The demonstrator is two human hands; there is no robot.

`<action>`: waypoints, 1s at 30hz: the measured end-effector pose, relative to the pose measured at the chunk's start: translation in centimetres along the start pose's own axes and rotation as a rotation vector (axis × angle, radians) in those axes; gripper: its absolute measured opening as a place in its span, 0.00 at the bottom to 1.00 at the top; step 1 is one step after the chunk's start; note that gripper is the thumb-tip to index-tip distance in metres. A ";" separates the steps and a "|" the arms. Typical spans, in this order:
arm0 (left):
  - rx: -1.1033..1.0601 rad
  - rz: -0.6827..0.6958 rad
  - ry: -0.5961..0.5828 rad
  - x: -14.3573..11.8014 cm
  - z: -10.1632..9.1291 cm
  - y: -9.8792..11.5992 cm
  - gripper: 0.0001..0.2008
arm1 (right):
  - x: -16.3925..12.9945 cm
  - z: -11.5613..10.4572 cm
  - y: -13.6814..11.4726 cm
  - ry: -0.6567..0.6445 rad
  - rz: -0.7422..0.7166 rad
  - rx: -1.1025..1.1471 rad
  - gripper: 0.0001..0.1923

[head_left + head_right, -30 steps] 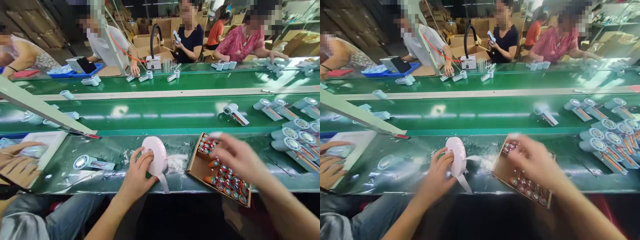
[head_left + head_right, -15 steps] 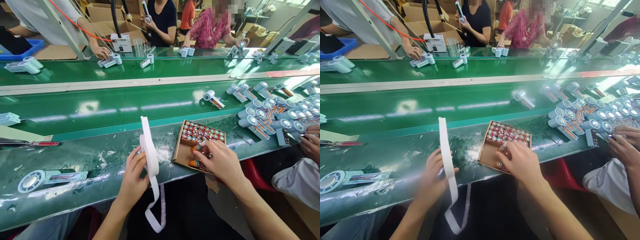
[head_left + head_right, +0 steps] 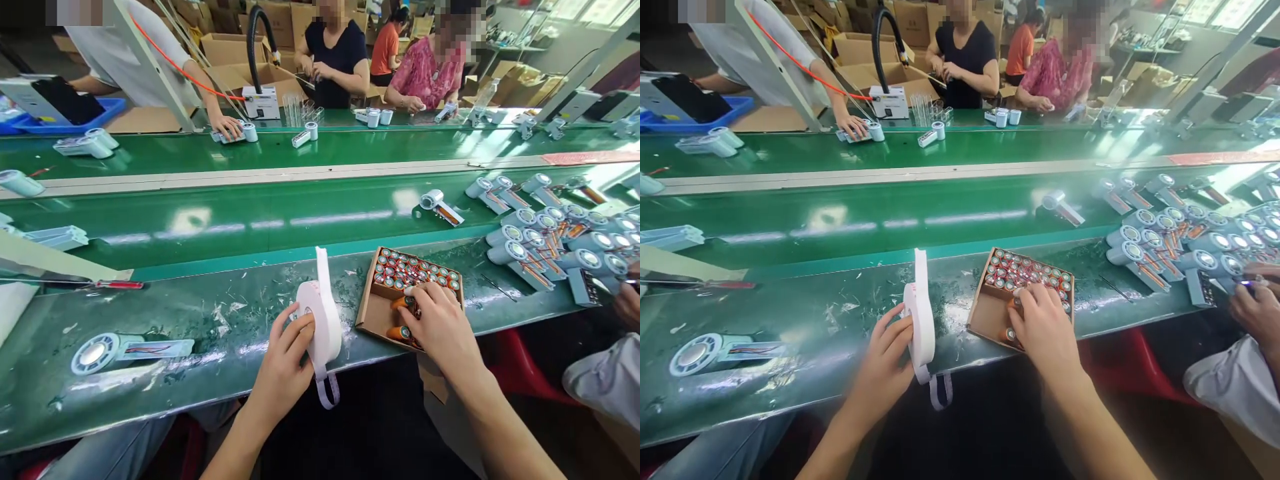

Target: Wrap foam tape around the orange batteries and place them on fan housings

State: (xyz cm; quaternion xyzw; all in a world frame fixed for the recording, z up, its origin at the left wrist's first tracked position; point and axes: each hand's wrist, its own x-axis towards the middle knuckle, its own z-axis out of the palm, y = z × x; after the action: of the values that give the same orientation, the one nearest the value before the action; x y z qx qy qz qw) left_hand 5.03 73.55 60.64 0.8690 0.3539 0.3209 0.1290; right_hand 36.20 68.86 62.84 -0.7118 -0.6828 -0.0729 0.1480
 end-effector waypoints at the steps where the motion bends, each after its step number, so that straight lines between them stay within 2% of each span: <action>1: -0.002 0.000 0.002 -0.1 0.1 -0.1 0.22 | -0.1 0.1 -0.1 0.023 0.010 0.020 0.04; 3: -0.010 0.004 0.002 -0.1 0.3 0.0 0.21 | -0.3 0.6 -0.3 0.052 -0.025 0.097 0.01; 7: -0.019 0.018 -0.008 -0.2 0.7 0.5 0.23 | -0.2 1.0 0.1 0.046 -0.138 0.331 0.02; 9: 0.008 0.036 -0.016 -0.2 0.7 0.7 0.25 | -0.1 0.3 0.7 0.079 -0.084 0.530 0.04; 13: 0.126 0.120 -0.013 -0.1 0.4 0.9 0.27 | -0.3 -3.2 0.9 0.253 0.130 1.268 0.09; 15: 0.188 0.149 -0.023 0.0 0.1 1.2 0.28 | -0.4 -4.9 0.2 0.249 0.192 1.445 0.13; 18: 0.274 0.223 -0.076 0.4 -0.1 1.8 0.28 | 0.3 -6.0 -1.7 0.128 0.264 1.319 0.20; 21: 0.332 0.372 -0.122 1.0 -0.5 2.6 0.27 | 1.7 -5.3 -3.0 0.024 0.266 1.198 0.16; 24: 0.373 0.461 -0.103 2.2 -1.4 3.4 0.23 | 2.2 -4.4 -3.0 -0.059 0.279 1.301 0.14; 27: 0.402 0.498 -0.106 3.4 -2.2 3.8 0.20 | 1.2 -3.6 -2.6 -0.181 0.357 1.471 0.20; 29: 0.411 0.517 -0.129 3.7 -2.2 4.2 0.19 | 0.1 -2.9 -2.7 -0.145 0.437 1.550 0.24; 30: 0.411 0.510 -0.132 3.7 -2.0 4.5 0.18 | -0.3 -2.6 -2.9 -0.059 0.484 1.586 0.25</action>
State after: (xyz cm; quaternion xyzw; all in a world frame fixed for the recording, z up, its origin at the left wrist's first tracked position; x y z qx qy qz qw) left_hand 8.14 72.91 65.93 0.9563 0.1730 0.2079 -0.1110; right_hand 33.56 67.83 65.56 -0.5251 -0.3630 0.4828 0.5994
